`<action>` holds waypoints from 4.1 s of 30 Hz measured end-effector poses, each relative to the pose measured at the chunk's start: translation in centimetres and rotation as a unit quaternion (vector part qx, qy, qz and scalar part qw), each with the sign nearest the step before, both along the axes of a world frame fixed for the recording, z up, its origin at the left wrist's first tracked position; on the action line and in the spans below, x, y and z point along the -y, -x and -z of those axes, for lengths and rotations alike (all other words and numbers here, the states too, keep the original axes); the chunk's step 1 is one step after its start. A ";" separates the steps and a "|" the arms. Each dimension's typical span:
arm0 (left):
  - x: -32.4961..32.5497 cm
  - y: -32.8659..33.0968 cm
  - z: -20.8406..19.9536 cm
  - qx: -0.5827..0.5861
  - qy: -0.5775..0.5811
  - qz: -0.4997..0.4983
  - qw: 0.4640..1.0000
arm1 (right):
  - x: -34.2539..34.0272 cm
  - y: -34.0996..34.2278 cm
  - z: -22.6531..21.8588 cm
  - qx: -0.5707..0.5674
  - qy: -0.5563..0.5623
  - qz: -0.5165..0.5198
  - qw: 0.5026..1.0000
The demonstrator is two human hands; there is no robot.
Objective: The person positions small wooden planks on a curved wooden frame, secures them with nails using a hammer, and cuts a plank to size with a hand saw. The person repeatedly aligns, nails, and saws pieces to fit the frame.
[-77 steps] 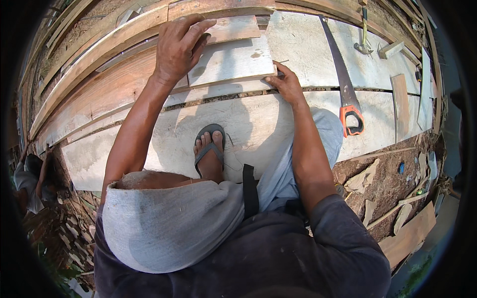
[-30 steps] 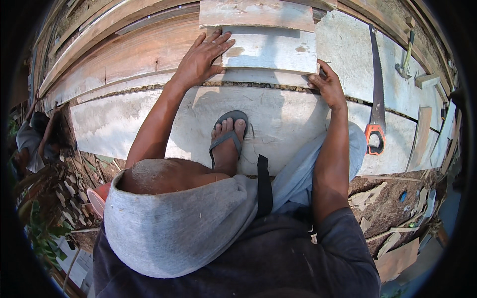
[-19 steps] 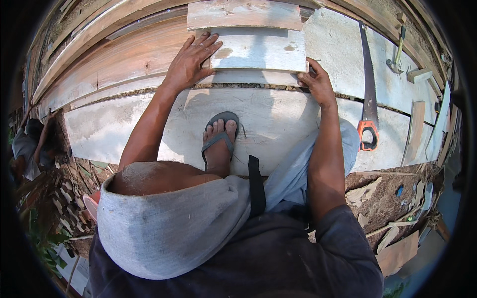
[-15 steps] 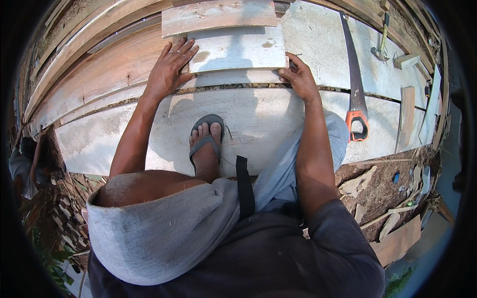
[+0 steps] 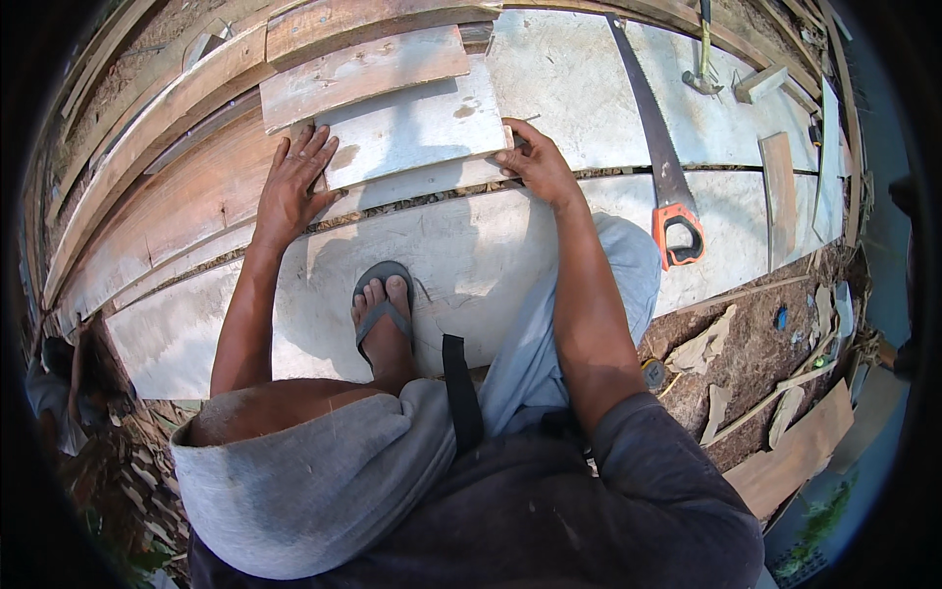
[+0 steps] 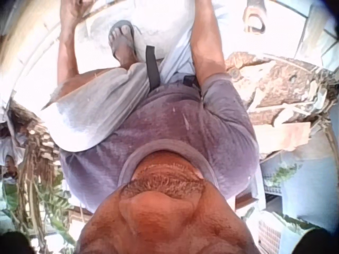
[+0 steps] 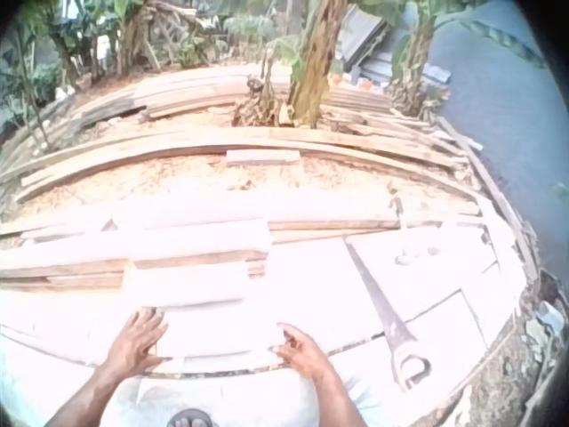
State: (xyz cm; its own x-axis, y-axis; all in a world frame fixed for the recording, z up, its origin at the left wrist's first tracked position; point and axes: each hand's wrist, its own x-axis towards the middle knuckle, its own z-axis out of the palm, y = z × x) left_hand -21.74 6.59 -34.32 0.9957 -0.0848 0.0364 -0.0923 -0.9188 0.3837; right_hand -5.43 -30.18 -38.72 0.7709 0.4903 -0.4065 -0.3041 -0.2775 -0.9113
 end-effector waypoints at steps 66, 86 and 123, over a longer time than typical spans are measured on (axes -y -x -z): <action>13.4 -1.4 -6.1 -0.145 0.243 0.083 0.955 | -0.8 8.1 -15.6 0.247 0.163 -0.194 0.935; 6.3 0.7 -3.1 -0.009 0.372 -0.065 0.926 | 28.5 15.5 -11.5 0.116 0.447 0.168 0.871; 10.2 -8.2 0.5 0.076 0.290 -0.029 0.954 | 18.9 -2.4 -12.6 -0.205 -0.167 0.367 0.892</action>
State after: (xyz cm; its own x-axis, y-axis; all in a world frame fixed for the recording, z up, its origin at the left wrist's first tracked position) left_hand -13.55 -3.57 -34.79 0.9777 0.0491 0.2041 -0.1419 -0.5616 0.8151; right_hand -3.03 -49.09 -26.16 0.7545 0.0616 -0.6534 -0.6186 0.3993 -0.6766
